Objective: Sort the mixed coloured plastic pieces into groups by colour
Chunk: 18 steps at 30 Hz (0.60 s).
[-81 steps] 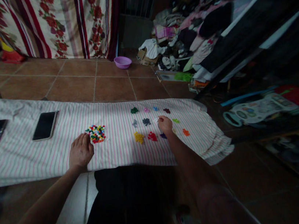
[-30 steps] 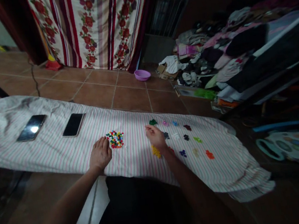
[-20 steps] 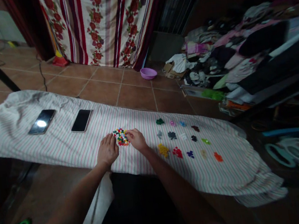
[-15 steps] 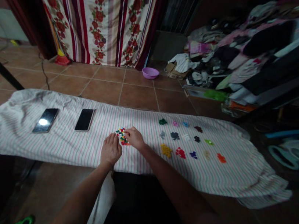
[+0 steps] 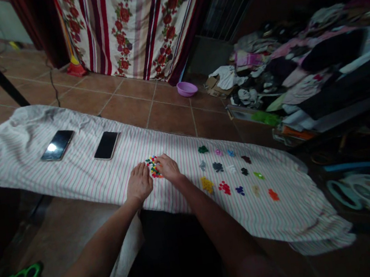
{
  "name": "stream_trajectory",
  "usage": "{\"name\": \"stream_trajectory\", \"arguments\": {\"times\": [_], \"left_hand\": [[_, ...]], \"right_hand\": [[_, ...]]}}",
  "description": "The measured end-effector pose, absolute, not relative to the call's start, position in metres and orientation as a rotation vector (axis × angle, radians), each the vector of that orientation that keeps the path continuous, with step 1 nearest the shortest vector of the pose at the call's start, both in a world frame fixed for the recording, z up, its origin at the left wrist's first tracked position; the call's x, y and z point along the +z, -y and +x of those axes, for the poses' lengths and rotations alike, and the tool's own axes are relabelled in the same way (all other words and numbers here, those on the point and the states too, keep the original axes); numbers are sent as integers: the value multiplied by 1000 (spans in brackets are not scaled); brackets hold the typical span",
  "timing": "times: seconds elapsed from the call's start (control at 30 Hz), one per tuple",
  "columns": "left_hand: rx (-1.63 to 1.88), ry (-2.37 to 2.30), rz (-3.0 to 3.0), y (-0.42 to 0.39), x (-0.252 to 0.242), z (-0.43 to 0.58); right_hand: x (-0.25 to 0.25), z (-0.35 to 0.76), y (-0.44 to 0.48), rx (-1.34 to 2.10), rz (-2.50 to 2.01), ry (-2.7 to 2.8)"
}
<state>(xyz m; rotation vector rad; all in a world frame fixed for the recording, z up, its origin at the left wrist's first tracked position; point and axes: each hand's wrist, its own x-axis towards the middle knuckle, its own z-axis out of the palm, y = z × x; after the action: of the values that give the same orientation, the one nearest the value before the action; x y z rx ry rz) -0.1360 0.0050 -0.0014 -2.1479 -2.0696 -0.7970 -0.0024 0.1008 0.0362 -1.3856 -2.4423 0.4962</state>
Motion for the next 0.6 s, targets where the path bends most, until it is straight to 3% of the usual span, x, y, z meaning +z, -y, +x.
{"name": "stream_trajectory", "arguments": {"times": [0.6], "left_hand": [[-768, 2055, -2155, -2, 5, -137]], "right_hand": [[14, 17, -93, 656, -1312, 2027]]}}
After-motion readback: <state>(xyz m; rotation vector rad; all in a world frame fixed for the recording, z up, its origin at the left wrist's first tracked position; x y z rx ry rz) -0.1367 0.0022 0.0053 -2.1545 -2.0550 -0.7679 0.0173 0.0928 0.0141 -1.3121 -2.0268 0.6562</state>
